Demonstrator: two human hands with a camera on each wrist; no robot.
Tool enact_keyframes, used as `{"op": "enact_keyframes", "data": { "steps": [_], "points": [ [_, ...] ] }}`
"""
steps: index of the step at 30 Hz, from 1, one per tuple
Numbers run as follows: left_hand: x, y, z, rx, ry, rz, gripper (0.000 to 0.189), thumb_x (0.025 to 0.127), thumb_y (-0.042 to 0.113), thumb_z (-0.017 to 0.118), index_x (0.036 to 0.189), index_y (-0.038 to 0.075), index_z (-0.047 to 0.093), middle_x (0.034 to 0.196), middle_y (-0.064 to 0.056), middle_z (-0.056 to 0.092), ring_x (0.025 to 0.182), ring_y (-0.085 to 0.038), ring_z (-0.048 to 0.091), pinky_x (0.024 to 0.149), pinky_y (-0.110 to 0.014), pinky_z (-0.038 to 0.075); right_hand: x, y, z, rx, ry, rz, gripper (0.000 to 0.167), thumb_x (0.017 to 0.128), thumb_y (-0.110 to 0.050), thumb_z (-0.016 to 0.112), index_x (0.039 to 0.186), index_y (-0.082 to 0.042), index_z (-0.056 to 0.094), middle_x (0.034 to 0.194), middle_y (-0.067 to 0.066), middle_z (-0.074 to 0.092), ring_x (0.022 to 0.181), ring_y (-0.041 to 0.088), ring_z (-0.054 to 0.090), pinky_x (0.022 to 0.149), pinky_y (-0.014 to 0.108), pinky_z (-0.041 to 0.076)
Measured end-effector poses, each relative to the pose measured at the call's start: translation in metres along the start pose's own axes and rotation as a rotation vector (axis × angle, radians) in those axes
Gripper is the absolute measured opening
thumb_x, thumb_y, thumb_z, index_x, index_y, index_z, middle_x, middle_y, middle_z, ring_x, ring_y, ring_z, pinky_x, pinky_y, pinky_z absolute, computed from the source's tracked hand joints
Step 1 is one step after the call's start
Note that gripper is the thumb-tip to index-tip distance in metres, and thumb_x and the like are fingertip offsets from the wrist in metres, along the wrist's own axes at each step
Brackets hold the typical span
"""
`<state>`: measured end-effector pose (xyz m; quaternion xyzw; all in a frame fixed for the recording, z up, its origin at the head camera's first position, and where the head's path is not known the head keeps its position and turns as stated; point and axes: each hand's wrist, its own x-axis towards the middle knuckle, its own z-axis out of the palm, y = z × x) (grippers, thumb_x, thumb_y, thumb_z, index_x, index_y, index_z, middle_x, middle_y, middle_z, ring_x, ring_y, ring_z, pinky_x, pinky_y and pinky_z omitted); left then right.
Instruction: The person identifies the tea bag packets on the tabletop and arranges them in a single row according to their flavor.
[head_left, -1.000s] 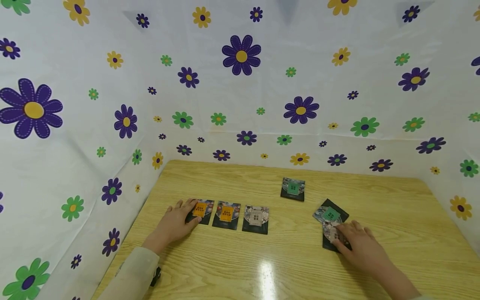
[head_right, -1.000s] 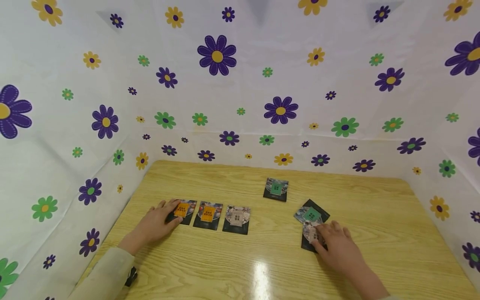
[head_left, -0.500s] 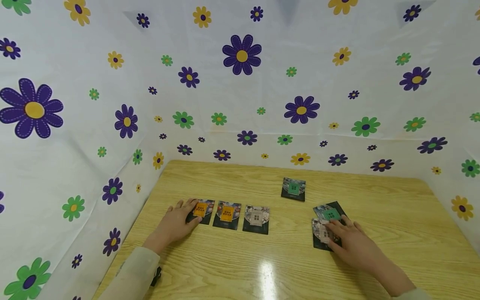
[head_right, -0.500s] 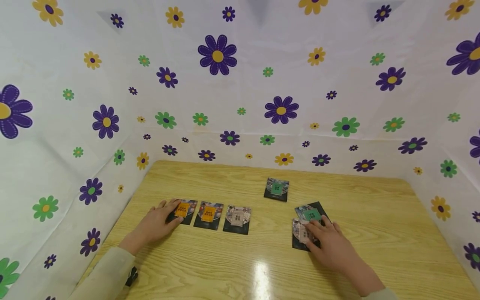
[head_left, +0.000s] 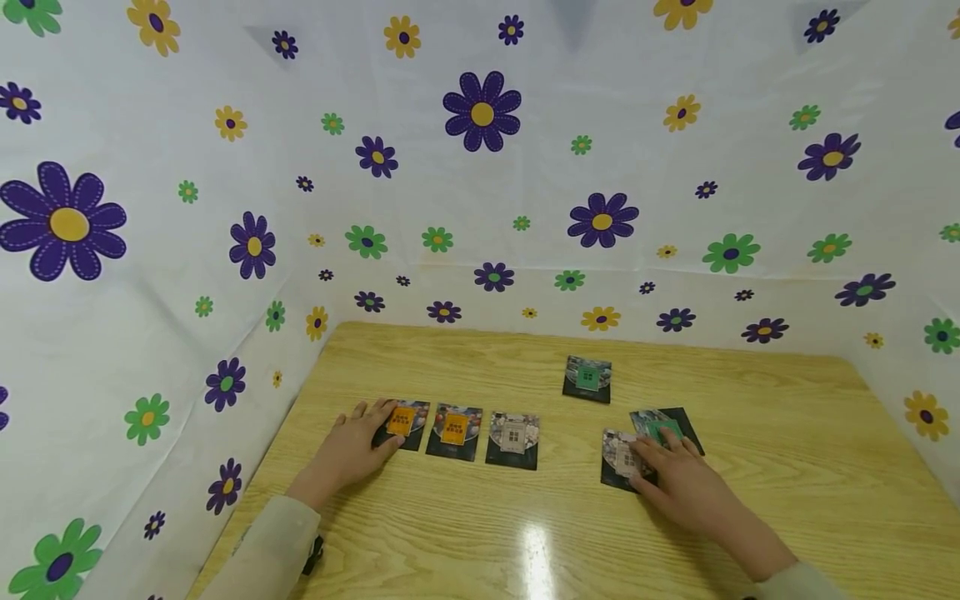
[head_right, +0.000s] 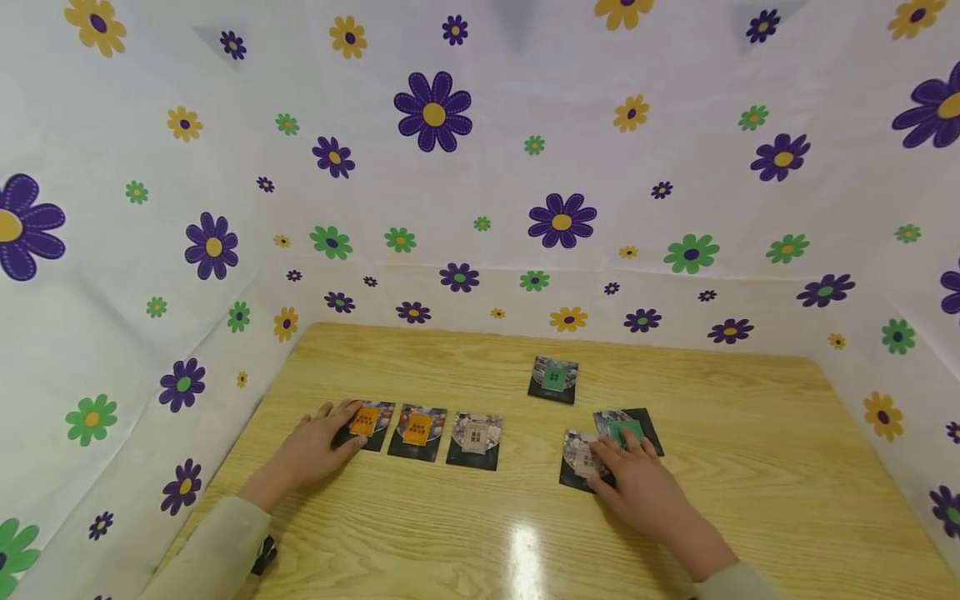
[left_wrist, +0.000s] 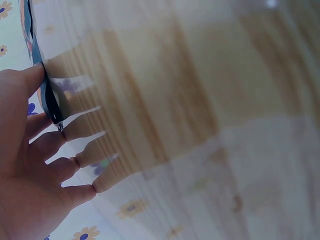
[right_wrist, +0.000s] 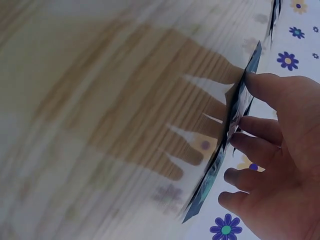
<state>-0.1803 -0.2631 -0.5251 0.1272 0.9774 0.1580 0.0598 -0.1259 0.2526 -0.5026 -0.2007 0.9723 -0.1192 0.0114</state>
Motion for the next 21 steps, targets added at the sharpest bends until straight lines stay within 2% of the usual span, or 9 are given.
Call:
{"op": "enact_keyframes", "data": {
  "steps": [11, 21],
  "points": [
    [0.002, -0.001, 0.002, 0.006, 0.009, 0.002, 0.070, 0.108, 0.047, 0.058, 0.165, 0.012, 0.038, 0.169, -0.020, 0.037, 0.154, -0.055, 0.031, 0.120, -0.078, 0.025, 0.011, -0.011, 0.001, 0.031, -0.017, -0.006, 0.054, 0.101, -0.034, 0.071, 0.145, -0.003, 0.063, 0.146, 0.024, 0.063, 0.144, 0.060, 0.043, 0.111, 0.078, 0.037],
    [0.001, 0.000, 0.002, 0.000, -0.003, -0.009, 0.071, 0.108, 0.048, 0.058, 0.165, 0.012, 0.037, 0.169, -0.020, 0.037, 0.154, -0.055, 0.030, 0.121, -0.078, 0.024, 0.021, -0.022, 0.004, 0.031, 0.009, -0.027, 0.053, 0.102, -0.031, 0.071, 0.144, -0.001, 0.063, 0.145, 0.023, 0.064, 0.145, 0.056, 0.045, 0.115, 0.075, 0.037]
  ]
}}
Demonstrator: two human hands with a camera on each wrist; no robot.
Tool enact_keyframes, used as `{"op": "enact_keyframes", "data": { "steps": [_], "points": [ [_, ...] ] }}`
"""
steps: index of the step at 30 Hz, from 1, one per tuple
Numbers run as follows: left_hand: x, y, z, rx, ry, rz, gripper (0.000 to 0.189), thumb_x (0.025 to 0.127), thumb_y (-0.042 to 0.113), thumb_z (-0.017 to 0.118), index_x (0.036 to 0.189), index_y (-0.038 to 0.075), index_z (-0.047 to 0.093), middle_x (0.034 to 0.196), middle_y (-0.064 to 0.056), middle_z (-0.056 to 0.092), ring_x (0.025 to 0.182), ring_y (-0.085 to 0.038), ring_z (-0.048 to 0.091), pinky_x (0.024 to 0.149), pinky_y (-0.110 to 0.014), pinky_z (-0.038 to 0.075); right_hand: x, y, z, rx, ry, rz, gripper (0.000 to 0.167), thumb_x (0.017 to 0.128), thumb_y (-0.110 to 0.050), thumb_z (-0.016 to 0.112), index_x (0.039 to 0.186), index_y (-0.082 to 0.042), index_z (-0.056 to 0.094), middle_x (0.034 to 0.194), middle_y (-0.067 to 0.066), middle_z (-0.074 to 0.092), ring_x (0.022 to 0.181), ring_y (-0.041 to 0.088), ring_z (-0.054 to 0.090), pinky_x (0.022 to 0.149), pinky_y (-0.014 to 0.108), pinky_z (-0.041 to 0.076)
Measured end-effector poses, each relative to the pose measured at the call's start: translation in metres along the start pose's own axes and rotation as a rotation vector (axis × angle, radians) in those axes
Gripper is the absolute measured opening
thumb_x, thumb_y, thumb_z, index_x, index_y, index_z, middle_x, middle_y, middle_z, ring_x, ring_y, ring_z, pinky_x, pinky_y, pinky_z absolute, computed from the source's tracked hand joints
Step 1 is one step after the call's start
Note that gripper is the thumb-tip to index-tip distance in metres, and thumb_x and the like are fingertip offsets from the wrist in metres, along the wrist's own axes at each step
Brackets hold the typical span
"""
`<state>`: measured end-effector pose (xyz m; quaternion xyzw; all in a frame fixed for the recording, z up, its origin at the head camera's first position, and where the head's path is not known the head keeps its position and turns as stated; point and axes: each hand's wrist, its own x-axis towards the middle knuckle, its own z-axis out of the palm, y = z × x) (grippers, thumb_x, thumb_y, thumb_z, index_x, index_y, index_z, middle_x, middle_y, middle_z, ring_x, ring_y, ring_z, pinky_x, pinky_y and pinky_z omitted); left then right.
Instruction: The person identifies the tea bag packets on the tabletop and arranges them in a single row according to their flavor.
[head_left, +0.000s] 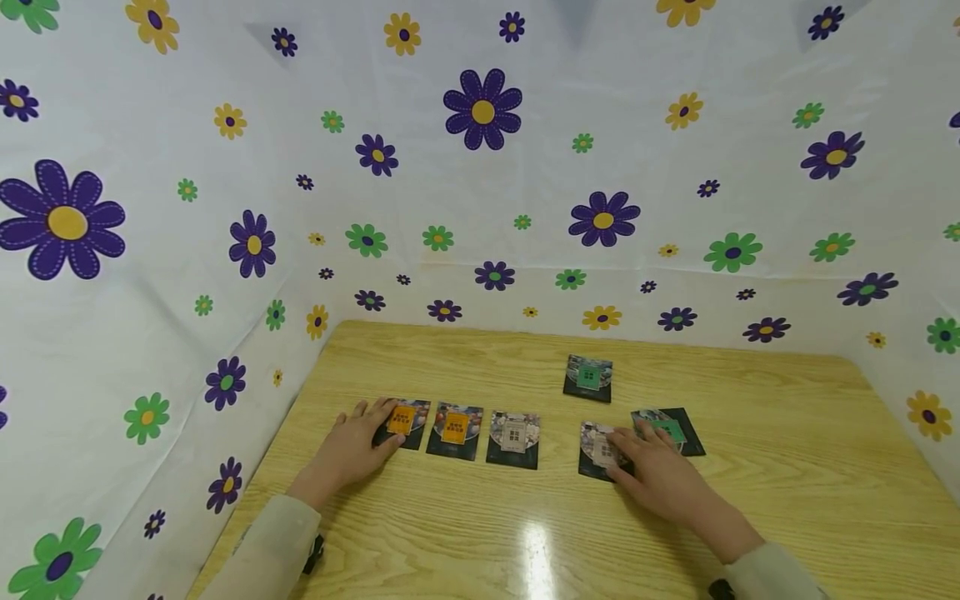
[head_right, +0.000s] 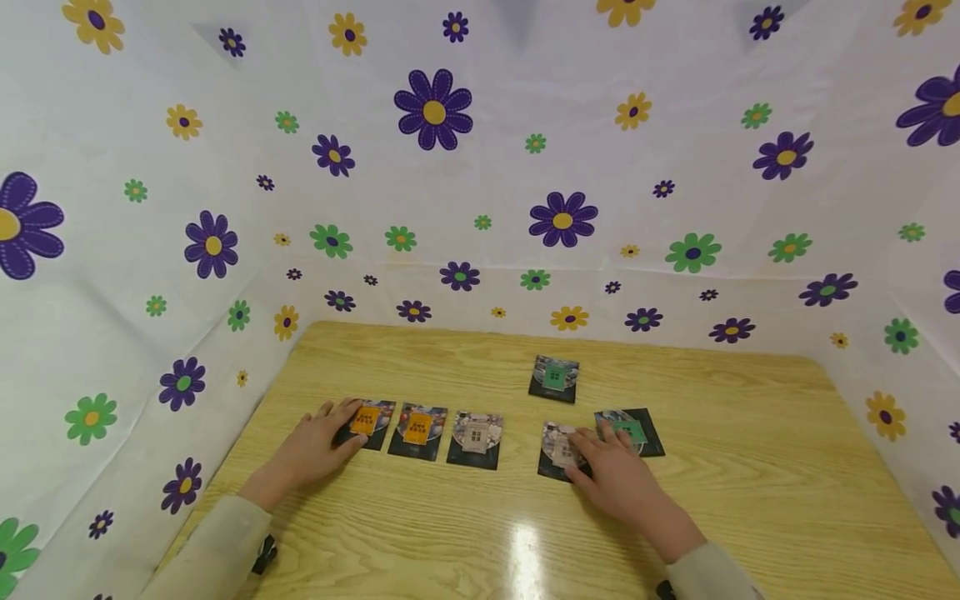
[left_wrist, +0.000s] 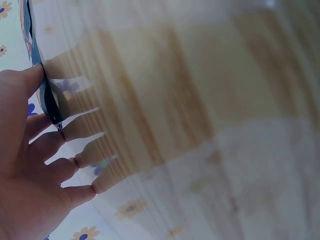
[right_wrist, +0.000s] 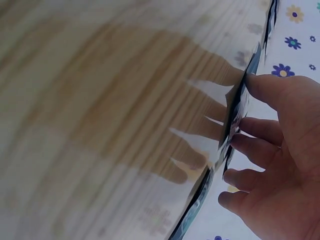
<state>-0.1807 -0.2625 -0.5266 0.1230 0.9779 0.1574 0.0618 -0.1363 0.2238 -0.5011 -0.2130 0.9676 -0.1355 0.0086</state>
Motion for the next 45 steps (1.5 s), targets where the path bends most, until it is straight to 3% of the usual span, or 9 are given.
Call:
{"op": "enact_keyframes", "data": {
  "steps": [26, 45],
  "points": [
    [-0.002, 0.002, -0.003, -0.001, 0.012, 0.007, 0.070, 0.108, 0.046, 0.058, 0.164, 0.010, 0.039, 0.168, -0.019, 0.038, 0.154, -0.055, 0.032, 0.120, -0.078, 0.025, 0.030, -0.024, 0.010, 0.048, -0.018, -0.071, 0.051, 0.104, -0.029, 0.067, 0.147, -0.003, 0.061, 0.148, 0.021, 0.063, 0.147, 0.056, 0.042, 0.118, 0.074, 0.033],
    [-0.002, 0.002, -0.003, -0.003, 0.003, 0.004, 0.070, 0.108, 0.046, 0.058, 0.165, 0.010, 0.038, 0.169, -0.020, 0.037, 0.154, -0.055, 0.030, 0.121, -0.077, 0.024, 0.033, -0.028, 0.011, 0.055, -0.031, -0.068, 0.051, 0.105, -0.030, 0.067, 0.148, -0.004, 0.060, 0.149, 0.021, 0.062, 0.148, 0.055, 0.042, 0.118, 0.074, 0.033]
  ]
}}
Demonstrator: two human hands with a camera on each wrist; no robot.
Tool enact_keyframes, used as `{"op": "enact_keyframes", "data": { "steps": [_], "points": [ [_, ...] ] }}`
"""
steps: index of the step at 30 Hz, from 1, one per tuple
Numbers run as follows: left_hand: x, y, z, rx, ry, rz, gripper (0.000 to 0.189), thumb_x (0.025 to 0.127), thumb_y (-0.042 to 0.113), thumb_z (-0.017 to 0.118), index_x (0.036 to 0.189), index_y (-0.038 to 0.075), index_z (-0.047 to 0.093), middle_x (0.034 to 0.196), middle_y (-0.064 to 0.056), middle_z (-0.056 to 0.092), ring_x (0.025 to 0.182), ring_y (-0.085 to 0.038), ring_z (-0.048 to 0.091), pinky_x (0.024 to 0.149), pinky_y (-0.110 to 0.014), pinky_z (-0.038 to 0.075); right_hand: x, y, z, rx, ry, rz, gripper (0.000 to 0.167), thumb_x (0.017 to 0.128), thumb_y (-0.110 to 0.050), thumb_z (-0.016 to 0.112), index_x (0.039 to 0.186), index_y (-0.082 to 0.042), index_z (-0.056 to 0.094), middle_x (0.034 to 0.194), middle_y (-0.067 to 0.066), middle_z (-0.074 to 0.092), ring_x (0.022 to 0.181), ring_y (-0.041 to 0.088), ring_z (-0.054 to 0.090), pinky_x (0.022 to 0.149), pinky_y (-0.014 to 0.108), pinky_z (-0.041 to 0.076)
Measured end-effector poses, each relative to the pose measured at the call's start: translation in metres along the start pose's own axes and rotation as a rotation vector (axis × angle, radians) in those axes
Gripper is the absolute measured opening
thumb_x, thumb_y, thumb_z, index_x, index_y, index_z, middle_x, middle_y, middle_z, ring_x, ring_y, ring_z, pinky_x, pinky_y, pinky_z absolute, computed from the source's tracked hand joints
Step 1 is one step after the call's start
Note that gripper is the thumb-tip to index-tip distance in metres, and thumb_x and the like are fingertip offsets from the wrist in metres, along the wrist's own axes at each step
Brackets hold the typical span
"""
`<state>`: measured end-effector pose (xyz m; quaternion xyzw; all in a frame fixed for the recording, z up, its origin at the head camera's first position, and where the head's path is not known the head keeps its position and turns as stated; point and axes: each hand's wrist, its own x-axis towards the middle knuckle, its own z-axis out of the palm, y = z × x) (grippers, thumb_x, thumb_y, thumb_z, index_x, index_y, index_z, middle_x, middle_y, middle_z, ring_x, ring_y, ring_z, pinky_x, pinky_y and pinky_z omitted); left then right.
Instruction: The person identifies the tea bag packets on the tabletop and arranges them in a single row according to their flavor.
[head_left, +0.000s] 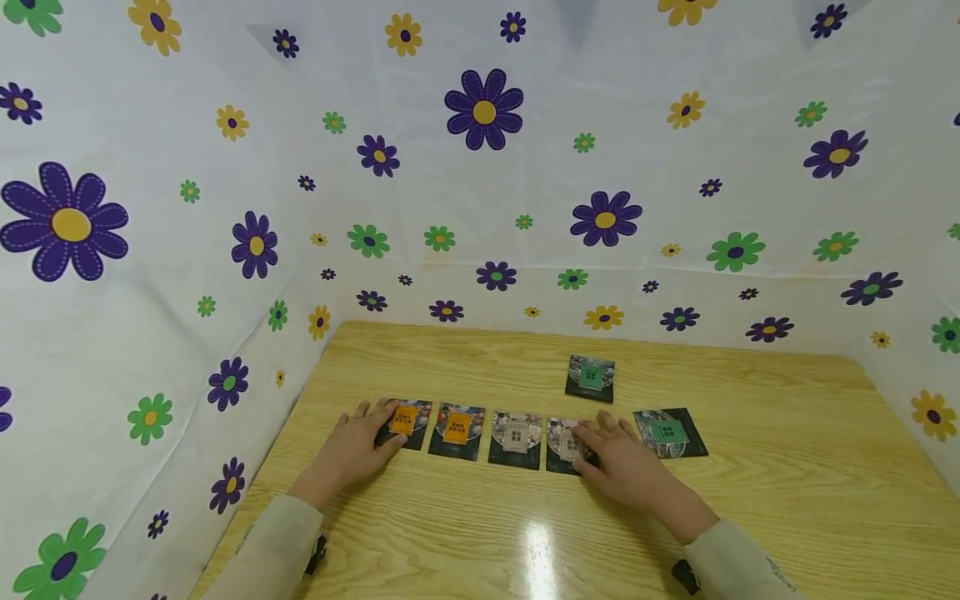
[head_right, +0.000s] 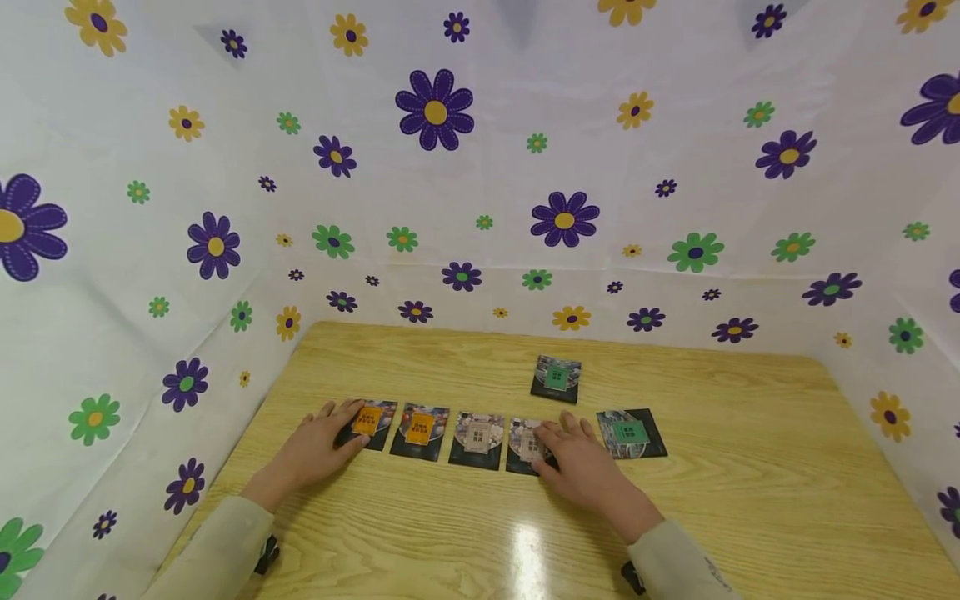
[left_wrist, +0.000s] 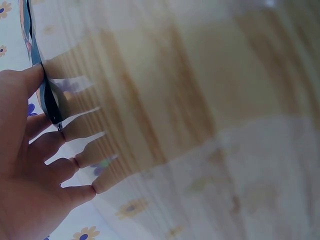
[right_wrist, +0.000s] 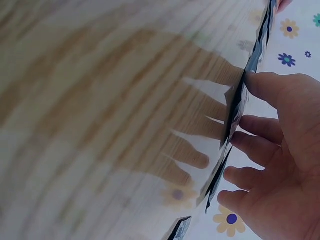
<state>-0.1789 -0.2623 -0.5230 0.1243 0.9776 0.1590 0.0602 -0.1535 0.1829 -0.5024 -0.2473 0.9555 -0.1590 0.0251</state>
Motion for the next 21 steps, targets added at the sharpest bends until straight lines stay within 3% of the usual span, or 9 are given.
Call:
{"op": "enact_keyframes", "data": {
  "steps": [11, 21],
  "points": [
    [0.000, 0.001, 0.001, -0.008, 0.000, -0.001, 0.070, 0.108, 0.046, 0.058, 0.165, 0.010, 0.038, 0.169, -0.020, 0.037, 0.154, -0.055, 0.030, 0.121, -0.078, 0.024, -0.004, 0.004, 0.002, 0.010, 0.006, 0.007, 0.053, 0.105, -0.031, 0.066, 0.149, -0.002, 0.058, 0.151, 0.022, 0.060, 0.148, 0.056, 0.041, 0.118, 0.076, 0.033],
    [0.000, 0.000, 0.001, -0.007, -0.003, -0.006, 0.071, 0.108, 0.047, 0.058, 0.165, 0.011, 0.037, 0.169, -0.019, 0.037, 0.155, -0.054, 0.029, 0.121, -0.077, 0.023, -0.023, 0.031, -0.006, 0.015, 0.062, 0.074, 0.054, 0.104, -0.028, 0.069, 0.148, 0.000, 0.058, 0.154, 0.030, 0.053, 0.147, 0.059, 0.040, 0.115, 0.077, 0.034]
  ]
}}
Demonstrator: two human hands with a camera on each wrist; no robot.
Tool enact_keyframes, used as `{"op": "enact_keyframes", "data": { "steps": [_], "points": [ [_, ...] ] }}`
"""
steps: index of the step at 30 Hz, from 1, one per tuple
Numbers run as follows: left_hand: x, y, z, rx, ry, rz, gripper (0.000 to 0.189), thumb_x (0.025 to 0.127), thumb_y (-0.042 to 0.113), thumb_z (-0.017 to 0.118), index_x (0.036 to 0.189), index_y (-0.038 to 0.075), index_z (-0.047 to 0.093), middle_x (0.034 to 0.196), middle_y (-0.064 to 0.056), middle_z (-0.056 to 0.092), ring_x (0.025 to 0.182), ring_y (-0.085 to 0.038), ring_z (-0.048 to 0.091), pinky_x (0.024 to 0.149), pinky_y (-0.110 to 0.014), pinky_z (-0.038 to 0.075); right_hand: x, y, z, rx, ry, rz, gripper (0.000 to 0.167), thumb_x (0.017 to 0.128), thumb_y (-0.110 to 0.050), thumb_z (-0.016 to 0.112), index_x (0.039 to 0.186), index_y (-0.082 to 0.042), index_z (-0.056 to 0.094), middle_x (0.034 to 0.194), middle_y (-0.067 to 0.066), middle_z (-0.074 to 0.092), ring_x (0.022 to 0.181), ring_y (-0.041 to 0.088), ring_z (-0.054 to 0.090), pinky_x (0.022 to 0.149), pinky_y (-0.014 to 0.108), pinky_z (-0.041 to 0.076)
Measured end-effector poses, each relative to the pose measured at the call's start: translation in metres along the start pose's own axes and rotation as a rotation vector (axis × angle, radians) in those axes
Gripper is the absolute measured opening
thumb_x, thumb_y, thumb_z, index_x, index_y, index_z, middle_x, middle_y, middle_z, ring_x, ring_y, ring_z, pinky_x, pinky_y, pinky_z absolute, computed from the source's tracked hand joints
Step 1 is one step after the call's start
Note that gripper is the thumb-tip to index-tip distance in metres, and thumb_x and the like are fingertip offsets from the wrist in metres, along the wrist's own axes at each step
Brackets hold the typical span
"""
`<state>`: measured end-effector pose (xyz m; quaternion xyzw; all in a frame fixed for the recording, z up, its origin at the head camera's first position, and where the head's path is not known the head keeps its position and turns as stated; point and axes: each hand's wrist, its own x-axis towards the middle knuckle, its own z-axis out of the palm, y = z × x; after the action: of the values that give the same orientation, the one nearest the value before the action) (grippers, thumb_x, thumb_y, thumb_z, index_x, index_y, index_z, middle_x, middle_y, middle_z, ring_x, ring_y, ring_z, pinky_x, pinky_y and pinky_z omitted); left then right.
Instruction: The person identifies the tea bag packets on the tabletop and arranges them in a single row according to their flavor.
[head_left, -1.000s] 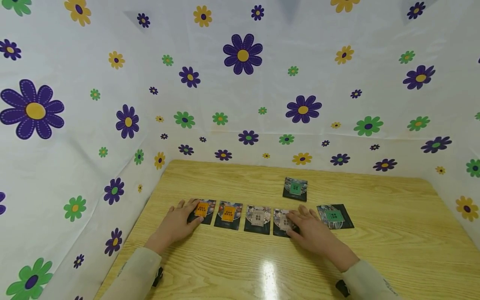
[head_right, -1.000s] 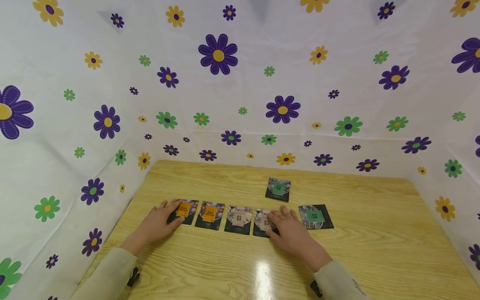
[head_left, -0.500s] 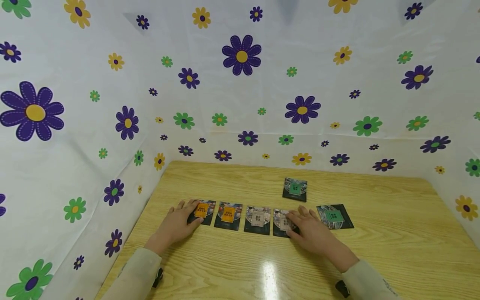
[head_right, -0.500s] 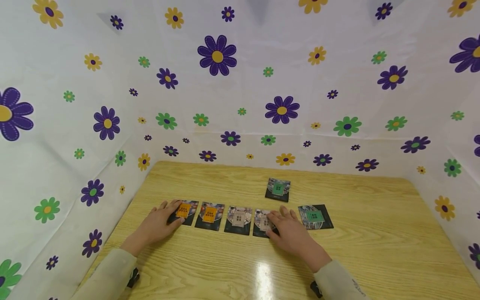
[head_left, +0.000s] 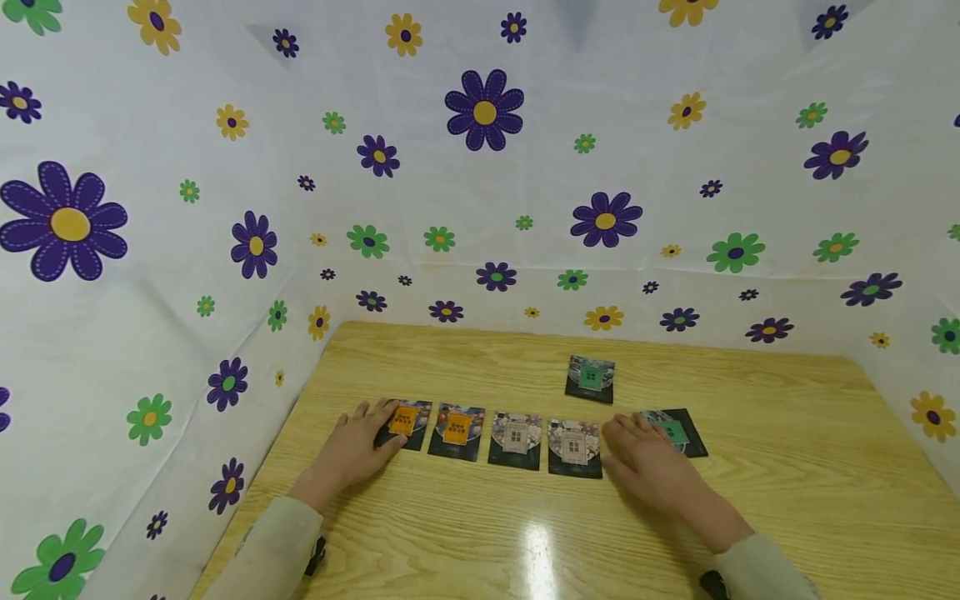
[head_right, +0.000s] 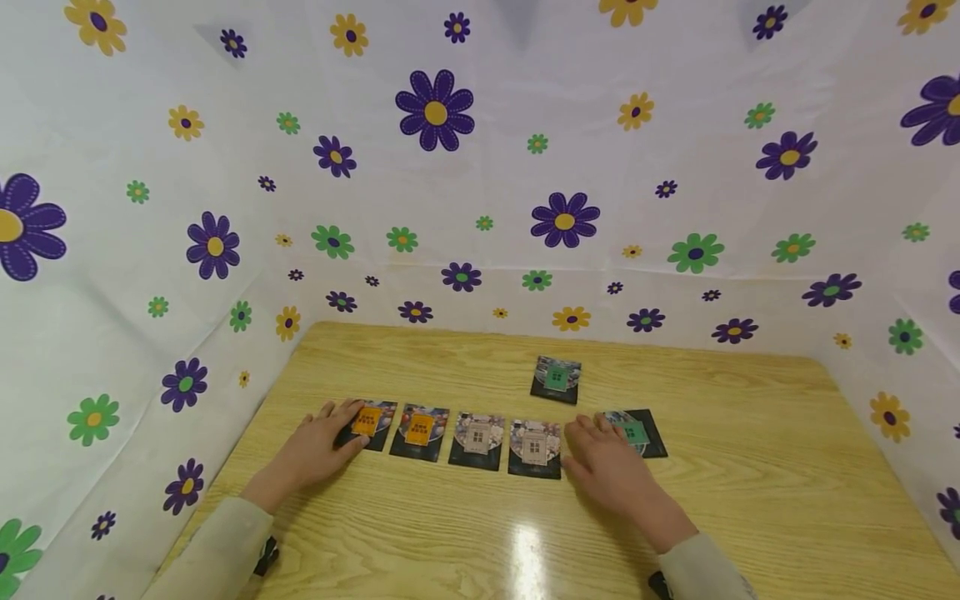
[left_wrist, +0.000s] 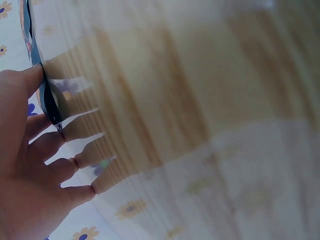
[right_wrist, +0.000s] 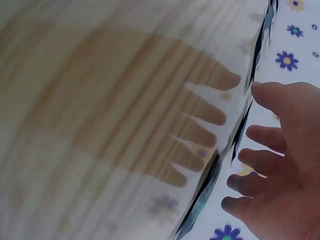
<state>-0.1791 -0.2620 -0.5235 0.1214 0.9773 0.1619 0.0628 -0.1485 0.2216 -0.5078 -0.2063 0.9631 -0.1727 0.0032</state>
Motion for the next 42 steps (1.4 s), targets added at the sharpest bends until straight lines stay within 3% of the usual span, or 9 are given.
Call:
{"op": "enact_keyframes", "data": {
  "steps": [9, 18, 24, 33, 42],
  "points": [
    [0.000, 0.000, 0.001, 0.006, 0.002, -0.001, 0.071, 0.108, 0.047, 0.058, 0.165, 0.011, 0.038, 0.169, -0.020, 0.036, 0.155, -0.054, 0.030, 0.122, -0.077, 0.023, -0.016, 0.036, -0.018, -0.062, 0.019, 0.174, 0.063, 0.104, -0.035, 0.067, 0.149, 0.006, 0.054, 0.154, 0.038, 0.047, 0.145, 0.065, 0.035, 0.115, 0.080, 0.028],
    [0.000, -0.003, 0.003, 0.000, 0.003, -0.002, 0.070, 0.108, 0.047, 0.057, 0.165, 0.011, 0.038, 0.169, -0.020, 0.036, 0.155, -0.054, 0.030, 0.121, -0.078, 0.023, -0.029, 0.063, -0.027, -0.065, 0.006, 0.220, 0.066, 0.106, -0.037, 0.064, 0.148, 0.012, 0.051, 0.152, 0.042, 0.045, 0.142, 0.069, 0.033, 0.113, 0.082, 0.028],
    [-0.001, -0.002, 0.004, -0.010, 0.008, -0.003, 0.070, 0.108, 0.046, 0.058, 0.165, 0.010, 0.038, 0.169, -0.020, 0.036, 0.155, -0.055, 0.029, 0.121, -0.078, 0.022, -0.031, 0.067, -0.029, -0.037, -0.016, 0.219, 0.068, 0.108, -0.040, 0.061, 0.149, 0.012, 0.049, 0.151, 0.041, 0.047, 0.141, 0.069, 0.033, 0.112, 0.083, 0.027],
    [-0.001, -0.001, 0.004, -0.012, 0.014, 0.005, 0.070, 0.108, 0.046, 0.058, 0.165, 0.010, 0.038, 0.169, -0.020, 0.036, 0.155, -0.055, 0.029, 0.121, -0.078, 0.022, -0.032, 0.063, -0.031, -0.097, -0.049, 0.252, 0.065, 0.108, -0.041, 0.058, 0.143, 0.013, 0.055, 0.145, 0.042, 0.053, 0.142, 0.068, 0.033, 0.115, 0.081, 0.026],
    [-0.001, -0.001, 0.003, 0.002, 0.015, 0.007, 0.070, 0.108, 0.046, 0.058, 0.165, 0.010, 0.038, 0.169, -0.020, 0.036, 0.155, -0.055, 0.030, 0.121, -0.078, 0.023, -0.032, 0.054, -0.035, -0.151, -0.021, 0.213, 0.047, 0.105, -0.032, 0.064, 0.131, 0.007, 0.068, 0.125, 0.036, 0.069, 0.132, 0.064, 0.050, 0.109, 0.080, 0.037]
  ]
}}
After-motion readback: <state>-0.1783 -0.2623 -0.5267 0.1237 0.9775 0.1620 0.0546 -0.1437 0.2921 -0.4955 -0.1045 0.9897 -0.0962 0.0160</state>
